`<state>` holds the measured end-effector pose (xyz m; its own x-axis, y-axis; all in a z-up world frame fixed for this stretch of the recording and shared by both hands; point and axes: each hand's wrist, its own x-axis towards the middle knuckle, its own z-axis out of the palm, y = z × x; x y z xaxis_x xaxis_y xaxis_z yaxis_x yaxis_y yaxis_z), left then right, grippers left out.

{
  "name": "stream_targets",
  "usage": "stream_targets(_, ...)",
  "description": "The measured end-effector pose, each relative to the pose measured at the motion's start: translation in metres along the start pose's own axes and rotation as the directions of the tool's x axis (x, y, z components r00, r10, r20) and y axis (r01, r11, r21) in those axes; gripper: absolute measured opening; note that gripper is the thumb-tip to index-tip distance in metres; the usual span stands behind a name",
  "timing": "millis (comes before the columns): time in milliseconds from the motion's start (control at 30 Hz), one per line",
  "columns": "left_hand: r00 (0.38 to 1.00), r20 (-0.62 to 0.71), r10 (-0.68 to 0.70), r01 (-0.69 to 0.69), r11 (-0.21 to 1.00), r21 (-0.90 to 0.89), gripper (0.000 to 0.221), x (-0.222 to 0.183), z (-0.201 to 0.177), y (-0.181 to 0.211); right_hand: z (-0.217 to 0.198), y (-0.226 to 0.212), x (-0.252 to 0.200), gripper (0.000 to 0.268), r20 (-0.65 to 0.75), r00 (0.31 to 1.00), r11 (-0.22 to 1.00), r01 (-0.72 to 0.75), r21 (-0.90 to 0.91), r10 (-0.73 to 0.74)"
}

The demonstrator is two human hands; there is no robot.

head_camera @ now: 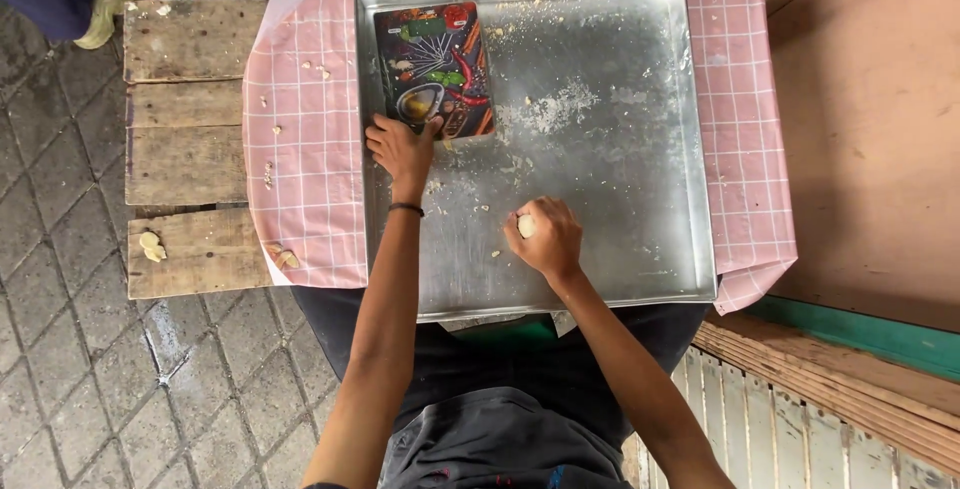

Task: Cleaning a metal tray and then weighing and rolling a piece of dough on it.

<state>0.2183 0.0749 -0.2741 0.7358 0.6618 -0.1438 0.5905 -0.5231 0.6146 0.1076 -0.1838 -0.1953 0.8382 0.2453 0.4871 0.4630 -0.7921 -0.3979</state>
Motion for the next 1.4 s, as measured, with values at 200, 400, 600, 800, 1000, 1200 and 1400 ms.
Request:
stream_targets(200, 0.996, 0.047, 0.074, -0.040, 0.862, -0.506, 0.041, -0.017, -0.023, 0.045, -0.003, -0.002, -0.003, 0.016, -0.015, 1.000, 0.999, 0.008, 0.032, -0.007)
stream_targets(400, 0.948, -0.072, 0.311, -0.301, 0.795, -0.527, 0.025, -0.071, -0.094, 0.092, -0.043, -0.010, 0.010, 0.078, 0.241, 0.956, 0.726, -0.287, 0.625, 0.170)
stream_targets(600, 0.714, -0.122, 0.690, -0.631, 0.557, -0.540, 0.028, -0.157, -0.153, 0.142, -0.112, 0.009, 0.052, 0.076, -0.335, 0.918, 0.855, -0.008, 0.518, 0.212)
stream_targets(800, 0.400, 0.031, 0.916, -0.793, 0.363, -0.489, 0.023, -0.226, -0.158, 0.182, -0.196, 0.039, 0.096, 0.046, -0.184, 0.948, 0.965, 0.260, -0.022, -0.260)
stream_targets(1000, 0.475, 0.148, 0.868, -0.645, 0.457, -0.613, 0.028, -0.236, -0.123, 0.195, -0.187, 0.084, 0.071, 0.050, -0.227, 0.932, 0.959, 0.265, -0.104, -0.282)
stream_targets(1200, 0.590, 0.197, 0.783, -0.706, 0.619, -0.343, 0.085, -0.241, -0.083, 0.116, -0.146, 0.141, 0.020, 0.046, -0.228, 0.893, 0.876, -0.435, -0.209, 0.389)
stream_targets(1400, 0.666, 0.293, 0.686, -0.708, 0.705, -0.043, 0.116, -0.248, -0.022, 0.048, -0.117, 0.143, 0.004, 0.063, -0.145, 0.639, 0.594, -0.761, -0.260, 0.755)
